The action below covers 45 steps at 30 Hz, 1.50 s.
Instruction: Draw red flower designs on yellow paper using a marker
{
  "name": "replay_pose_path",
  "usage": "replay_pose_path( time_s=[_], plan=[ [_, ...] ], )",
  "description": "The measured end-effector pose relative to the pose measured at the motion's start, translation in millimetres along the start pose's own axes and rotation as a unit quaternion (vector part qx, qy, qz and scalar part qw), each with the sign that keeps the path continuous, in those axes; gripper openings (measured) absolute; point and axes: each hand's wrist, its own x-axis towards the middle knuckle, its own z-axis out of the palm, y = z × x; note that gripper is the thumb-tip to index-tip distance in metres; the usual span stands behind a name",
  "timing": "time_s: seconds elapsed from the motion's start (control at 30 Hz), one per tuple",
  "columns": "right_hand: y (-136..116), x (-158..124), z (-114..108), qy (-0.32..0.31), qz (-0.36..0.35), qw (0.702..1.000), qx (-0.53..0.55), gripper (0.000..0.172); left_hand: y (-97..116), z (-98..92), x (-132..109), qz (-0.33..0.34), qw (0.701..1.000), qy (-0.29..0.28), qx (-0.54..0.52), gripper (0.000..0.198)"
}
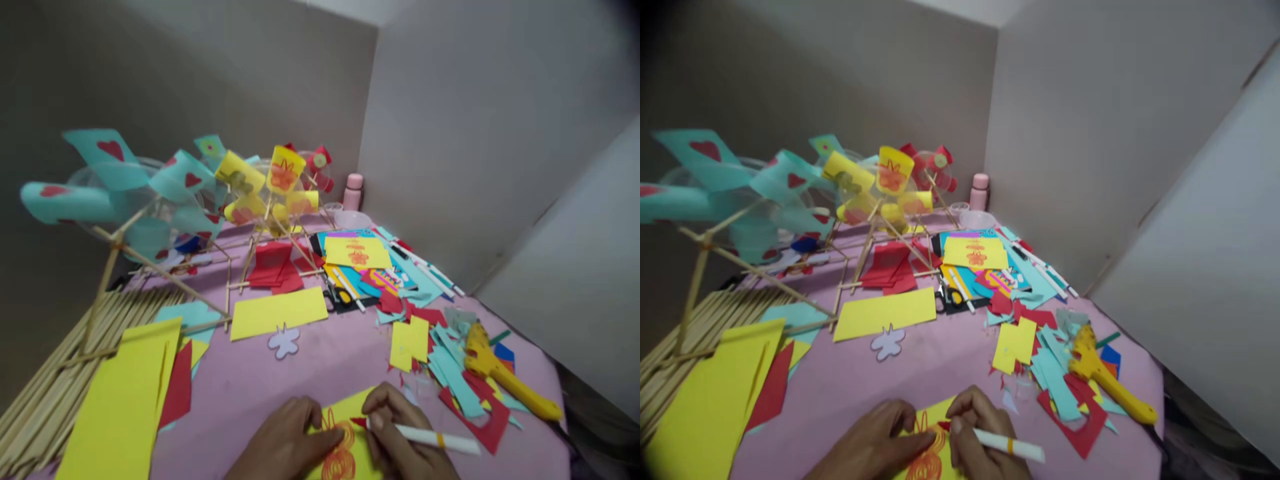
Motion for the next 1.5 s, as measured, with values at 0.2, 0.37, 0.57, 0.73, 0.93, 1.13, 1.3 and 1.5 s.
replay_pose_path(
  time_s=[0.2, 0.37, 0.57, 0.73, 0.93, 1.13, 1.3, 1.5],
  plan=[
    [7.3, -6.1, 6.3, -0.04, 0.025, 0.998, -0.051, 0.011, 19.8, -14.4, -17.8, 0.065, 0.998, -0.01, 0.002, 0.038],
    [9.1, -9.2, 1.8, -0.096, -0.004, 0.979, -0.182, 0.008, 19.8, -11.5, -16.7, 0.075, 0.997, -0.008, 0.003, 0.03],
    [17.7, -10.6, 0.9, -0.102, 0.019, 0.95, -0.294, 0.018, 14.4, -5.6, -18.6, 0.088, 0.996, 0.001, 0.013, 0.032],
    [12.6, -9.9, 2.7, -0.111, 0.032, 0.95, -0.29, 0.016, 11.6, -2.7, -15.4, 0.095, 0.995, 0.01, 0.02, 0.032],
    [6.0, -9.5, 3.9, -0.11, 0.027, 0.951, -0.289, 0.017, 12.8, -3.8, -15.8, 0.091, 0.996, 0.001, 0.015, 0.03],
    [8.0, -8.2, 2.9, -0.126, 0.012, 0.951, -0.282, 0.014, 15.8, -8.1, -17.7, 0.087, 0.996, 0.003, 0.016, 0.033],
    [6.3, -7.8, 1.9, -0.13, 0.034, 0.949, -0.287, 0.016, 13.2, -4.6, -15.9, 0.089, 0.996, 0.009, 0.019, 0.033],
    [8.8, -9.3, 2.5, -0.108, 0.073, 0.947, -0.293, 0.013, 7.0, 2.4, -13.7, 0.102, 0.994, 0.022, 0.02, 0.029]
  ],
)
